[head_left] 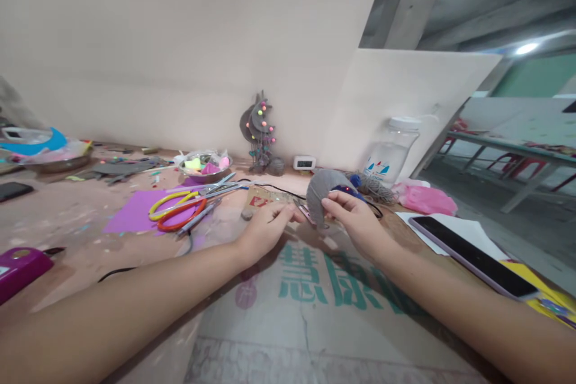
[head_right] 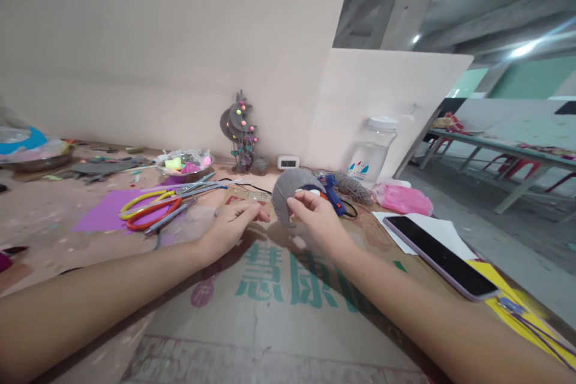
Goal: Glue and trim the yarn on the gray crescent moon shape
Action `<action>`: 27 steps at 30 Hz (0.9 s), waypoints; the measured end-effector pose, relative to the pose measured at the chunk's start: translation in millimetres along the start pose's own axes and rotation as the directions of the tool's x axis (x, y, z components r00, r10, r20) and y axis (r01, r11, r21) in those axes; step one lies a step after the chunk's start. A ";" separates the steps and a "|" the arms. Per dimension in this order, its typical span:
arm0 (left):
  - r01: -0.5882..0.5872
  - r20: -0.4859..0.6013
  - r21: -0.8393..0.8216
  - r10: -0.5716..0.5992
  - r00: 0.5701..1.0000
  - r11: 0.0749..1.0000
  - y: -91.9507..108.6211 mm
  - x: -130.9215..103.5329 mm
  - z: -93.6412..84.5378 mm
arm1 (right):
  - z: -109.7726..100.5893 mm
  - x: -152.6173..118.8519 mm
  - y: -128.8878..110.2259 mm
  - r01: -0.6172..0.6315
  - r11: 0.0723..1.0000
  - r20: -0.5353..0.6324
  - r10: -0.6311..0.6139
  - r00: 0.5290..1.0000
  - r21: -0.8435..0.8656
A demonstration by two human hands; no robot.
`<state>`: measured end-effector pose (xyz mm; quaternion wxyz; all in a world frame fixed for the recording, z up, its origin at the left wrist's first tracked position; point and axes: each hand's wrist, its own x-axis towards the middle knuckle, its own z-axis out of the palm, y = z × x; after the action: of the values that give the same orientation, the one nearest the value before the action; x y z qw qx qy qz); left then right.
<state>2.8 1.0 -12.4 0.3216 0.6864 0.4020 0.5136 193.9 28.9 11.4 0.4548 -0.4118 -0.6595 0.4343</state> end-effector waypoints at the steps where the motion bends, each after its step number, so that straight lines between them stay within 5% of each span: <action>1: 0.016 0.000 -0.010 -0.016 1.000 1.000 -0.3 -0.1 0.5 | 1.7 -1.4 -0.5 0.005 1.000 0.026 -0.005 1.000 -0.019; 9: 0.055 0.108 0.036 -0.059 0.992 0.998 4.2 -1.7 2.0 | 20.0 -3.0 3.4 0.102 0.975 0.114 -0.080 0.990 -0.196; 18: 0.205 -0.074 -0.152 -0.218 0.973 0.967 -5.9 6.6 -6.1 | 5.8 -6.9 12.8 0.227 0.928 0.123 -0.198 0.972 -0.294; 21: 0.275 -0.058 -0.207 -0.292 0.955 0.939 -7.0 6.7 -7.7 | 6.6 -8.3 18.9 0.257 0.916 0.156 -0.218 0.964 -0.309; 27: 0.234 -0.092 -0.234 -0.261 0.961 0.944 -5.1 5.7 -9.1 | 5.3 -22.0 7.6 0.327 0.870 0.071 -0.324 0.943 -0.369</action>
<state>-6.2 8.7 -11.8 0.4326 0.5578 0.4445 0.5515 195.4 9.4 -2.2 0.4320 -0.3728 -0.7916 0.2184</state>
